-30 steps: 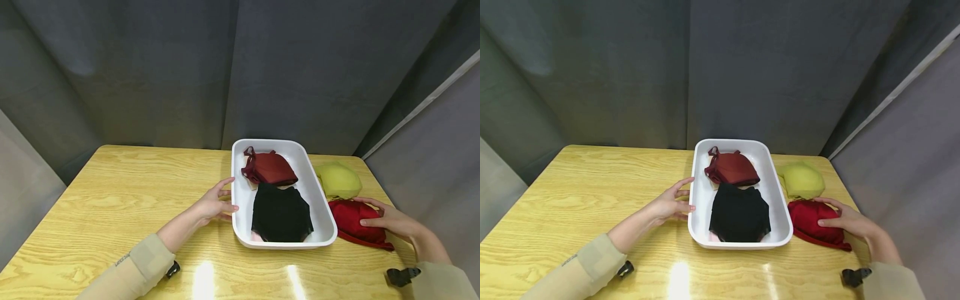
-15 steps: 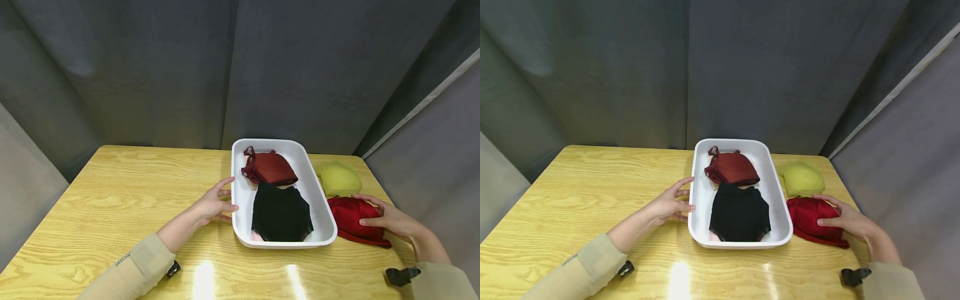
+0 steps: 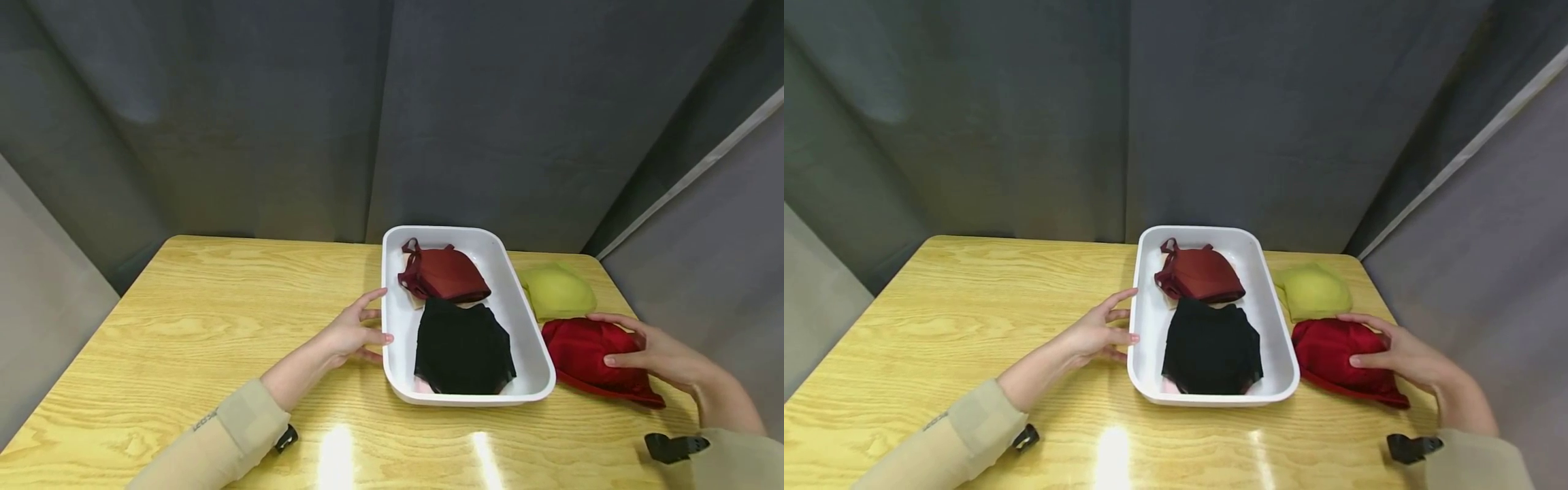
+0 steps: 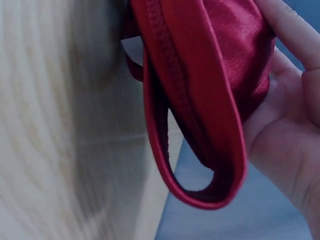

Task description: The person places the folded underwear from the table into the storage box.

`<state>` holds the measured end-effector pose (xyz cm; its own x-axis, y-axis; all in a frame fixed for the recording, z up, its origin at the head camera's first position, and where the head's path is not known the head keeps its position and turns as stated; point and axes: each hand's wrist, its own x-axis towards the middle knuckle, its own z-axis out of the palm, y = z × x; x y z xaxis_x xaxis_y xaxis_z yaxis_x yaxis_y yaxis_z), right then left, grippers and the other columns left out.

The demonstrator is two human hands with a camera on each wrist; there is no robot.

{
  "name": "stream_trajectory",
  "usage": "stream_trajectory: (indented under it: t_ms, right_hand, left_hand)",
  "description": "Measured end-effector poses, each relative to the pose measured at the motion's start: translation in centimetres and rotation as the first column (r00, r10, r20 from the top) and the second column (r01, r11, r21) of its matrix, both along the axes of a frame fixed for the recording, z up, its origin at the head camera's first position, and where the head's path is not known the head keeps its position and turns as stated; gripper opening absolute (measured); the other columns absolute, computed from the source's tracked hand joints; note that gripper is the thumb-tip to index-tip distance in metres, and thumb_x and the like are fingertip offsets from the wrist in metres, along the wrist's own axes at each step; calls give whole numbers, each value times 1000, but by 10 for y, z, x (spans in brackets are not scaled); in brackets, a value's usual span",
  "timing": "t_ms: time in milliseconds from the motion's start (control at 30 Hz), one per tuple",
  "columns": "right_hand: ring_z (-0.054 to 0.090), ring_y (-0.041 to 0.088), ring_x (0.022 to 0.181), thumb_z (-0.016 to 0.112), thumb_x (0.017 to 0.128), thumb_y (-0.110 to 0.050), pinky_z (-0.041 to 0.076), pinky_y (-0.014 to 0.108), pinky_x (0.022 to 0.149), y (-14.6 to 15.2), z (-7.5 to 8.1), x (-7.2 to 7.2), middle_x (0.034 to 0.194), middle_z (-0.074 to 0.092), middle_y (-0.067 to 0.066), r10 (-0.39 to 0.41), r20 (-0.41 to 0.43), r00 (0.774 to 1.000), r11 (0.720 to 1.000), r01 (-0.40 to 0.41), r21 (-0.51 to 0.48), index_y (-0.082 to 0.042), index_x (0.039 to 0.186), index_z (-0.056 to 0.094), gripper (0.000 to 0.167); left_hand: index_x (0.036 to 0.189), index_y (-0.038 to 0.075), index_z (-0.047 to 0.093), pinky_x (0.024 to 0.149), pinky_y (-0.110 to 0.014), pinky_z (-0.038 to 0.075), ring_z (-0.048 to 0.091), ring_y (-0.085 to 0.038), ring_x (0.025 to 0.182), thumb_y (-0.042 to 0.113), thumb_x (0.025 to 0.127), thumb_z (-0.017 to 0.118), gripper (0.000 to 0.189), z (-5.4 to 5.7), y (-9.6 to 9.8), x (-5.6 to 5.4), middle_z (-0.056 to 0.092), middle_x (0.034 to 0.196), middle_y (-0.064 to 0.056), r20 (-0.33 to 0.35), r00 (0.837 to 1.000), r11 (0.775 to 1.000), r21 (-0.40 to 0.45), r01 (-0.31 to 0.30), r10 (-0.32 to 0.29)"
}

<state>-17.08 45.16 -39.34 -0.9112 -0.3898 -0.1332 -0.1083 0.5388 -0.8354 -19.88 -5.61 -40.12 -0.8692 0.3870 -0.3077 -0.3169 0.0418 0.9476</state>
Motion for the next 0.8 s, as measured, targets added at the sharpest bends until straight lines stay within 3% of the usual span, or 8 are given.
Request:
stream_trajectory:
  t_ms: [133, 300, 800]
  right_hand:
    - [58, 0, 100, 61, 88, 0, 55, 28, 75, 3, 7, 1, 129, 42, -23, 19, 1, 1000, 1000, -19, 4, -7, 146, 30, 66]
    - [59, 2, 102, 58, 89, 5, 56, 32, 76, 8, 16, -1, 126, 51, -20, 35, 32, 999, 997, -33, -73, -6, 146, 28, 66]
    - [66, 16, 96, 50, 89, 14, 57, 40, 70, 3, 50, -4, 123, 58, -12, 63, 43, 997, 976, -52, -212, -16, 147, 30, 69]
  left_hand:
    - [146, 33, 30, 67, -47, 56, 62, -28, 92, -8, 83, 64, 83, 0, 0, 0, 36, 141, -20, -1, 1000, 1000, 0, -4, 4]
    - [146, 33, 30, 68, -48, 56, 62, -27, 90, -9, 82, 64, 83, -1, -1, 0, 37, 140, -19, -4, 1000, 1000, 6, -4, 4]
    - [146, 32, 31, 67, -46, 57, 60, -29, 93, -9, 83, 63, 82, -1, 1, 0, 37, 140, -20, 2, 1000, 1000, 12, -7, 7]
